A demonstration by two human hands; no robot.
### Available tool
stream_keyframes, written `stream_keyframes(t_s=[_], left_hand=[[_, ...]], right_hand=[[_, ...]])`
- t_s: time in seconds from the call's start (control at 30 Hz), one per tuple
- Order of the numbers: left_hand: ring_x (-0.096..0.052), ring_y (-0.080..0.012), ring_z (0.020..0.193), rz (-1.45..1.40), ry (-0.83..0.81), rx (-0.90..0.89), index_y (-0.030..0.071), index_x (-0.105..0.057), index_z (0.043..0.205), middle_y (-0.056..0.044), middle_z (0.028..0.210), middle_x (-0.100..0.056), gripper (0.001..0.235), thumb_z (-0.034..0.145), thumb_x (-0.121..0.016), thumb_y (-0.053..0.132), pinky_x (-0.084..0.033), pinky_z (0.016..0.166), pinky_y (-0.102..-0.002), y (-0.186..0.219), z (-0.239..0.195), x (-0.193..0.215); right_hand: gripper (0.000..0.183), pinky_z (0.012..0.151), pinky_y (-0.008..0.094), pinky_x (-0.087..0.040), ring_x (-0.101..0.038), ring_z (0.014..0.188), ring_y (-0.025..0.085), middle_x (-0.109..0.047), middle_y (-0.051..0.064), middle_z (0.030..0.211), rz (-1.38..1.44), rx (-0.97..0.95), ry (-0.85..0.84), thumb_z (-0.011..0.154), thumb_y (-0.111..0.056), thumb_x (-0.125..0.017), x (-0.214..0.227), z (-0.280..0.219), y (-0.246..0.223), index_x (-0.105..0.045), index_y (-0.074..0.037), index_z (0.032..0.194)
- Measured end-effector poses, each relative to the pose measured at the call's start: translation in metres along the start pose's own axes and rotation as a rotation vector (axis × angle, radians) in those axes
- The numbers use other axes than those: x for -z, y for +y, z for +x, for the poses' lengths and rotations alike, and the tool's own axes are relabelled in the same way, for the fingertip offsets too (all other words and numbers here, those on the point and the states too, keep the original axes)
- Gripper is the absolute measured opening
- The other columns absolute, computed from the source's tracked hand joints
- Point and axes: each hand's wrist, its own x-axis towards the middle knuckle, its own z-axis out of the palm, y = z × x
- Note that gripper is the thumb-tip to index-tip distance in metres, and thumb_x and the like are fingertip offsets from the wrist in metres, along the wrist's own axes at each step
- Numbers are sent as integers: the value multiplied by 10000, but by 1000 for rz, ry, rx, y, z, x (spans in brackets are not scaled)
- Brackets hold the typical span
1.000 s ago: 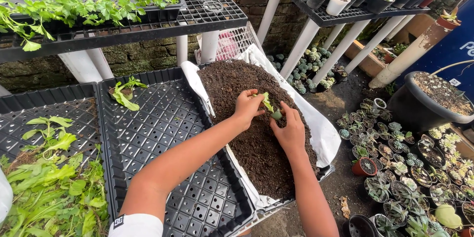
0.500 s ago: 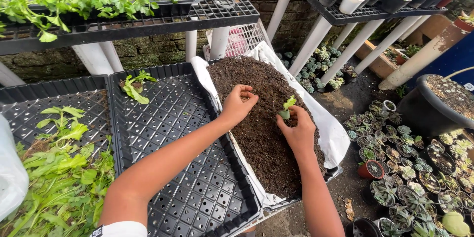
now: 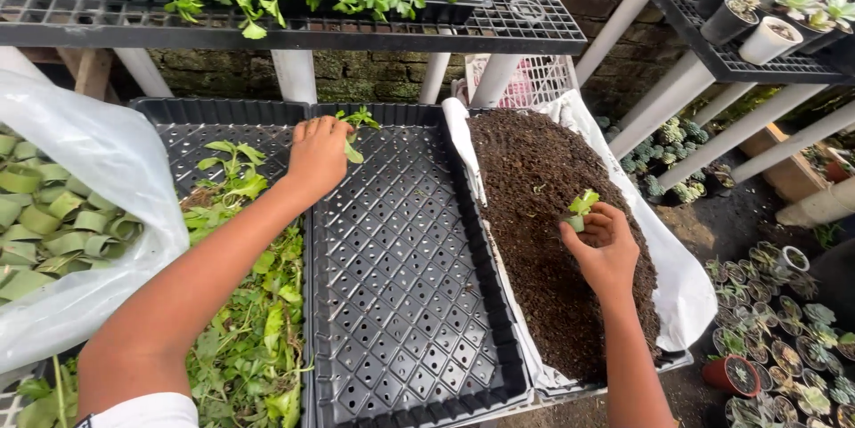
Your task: Wrapping the roots of plant cuttings with small leaf pieces and planting them into a tray of soil.
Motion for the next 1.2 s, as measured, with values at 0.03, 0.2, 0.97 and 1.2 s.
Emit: stream_keyframes(t_s=[0.03,0.2,0.97,1.2], left_hand=[[-586,-282,1205,4,3,6,154,-633,1214,-66,1168,-614,359,857,-661,133,-349,1070,-438,-11,0,-7],[-529,-347,1269,213,-36,-112,35,-646,1177,-174,1175,-621,348,845,-706,124,-215,1153,-552,-38,4,-26],[61,-375,1572,268,-615,132,130,-472,1524,-182,1712,30,615,1050,-373,509,105,1229,-619,18,26,-9],[50,-382,1571,277,-605,135,133,-479,1514,-193,1709,24,602,1033,-411,489,101,1220,-629,18,27,-14]], right_hand=[[536,794,436,-625,-722,958,333,-668,236,1051,4,5,-5,894,-40,-865,-8,3,-6,-591,39,1348],[680,828,413,-604,-713,958,279,-695,220,1066,205,-59,-242,803,-38,-906,-73,27,-31,-576,21,1394],[886,924,616,-603,-673,1188,466,-636,298,1251,-7,-77,-326,961,-198,-779,-379,84,-28,-199,-46,1614],[945,997,598,-583,-679,1210,422,-693,202,1263,-97,-24,-366,924,-191,-769,-403,97,6,-175,-83,1652]])
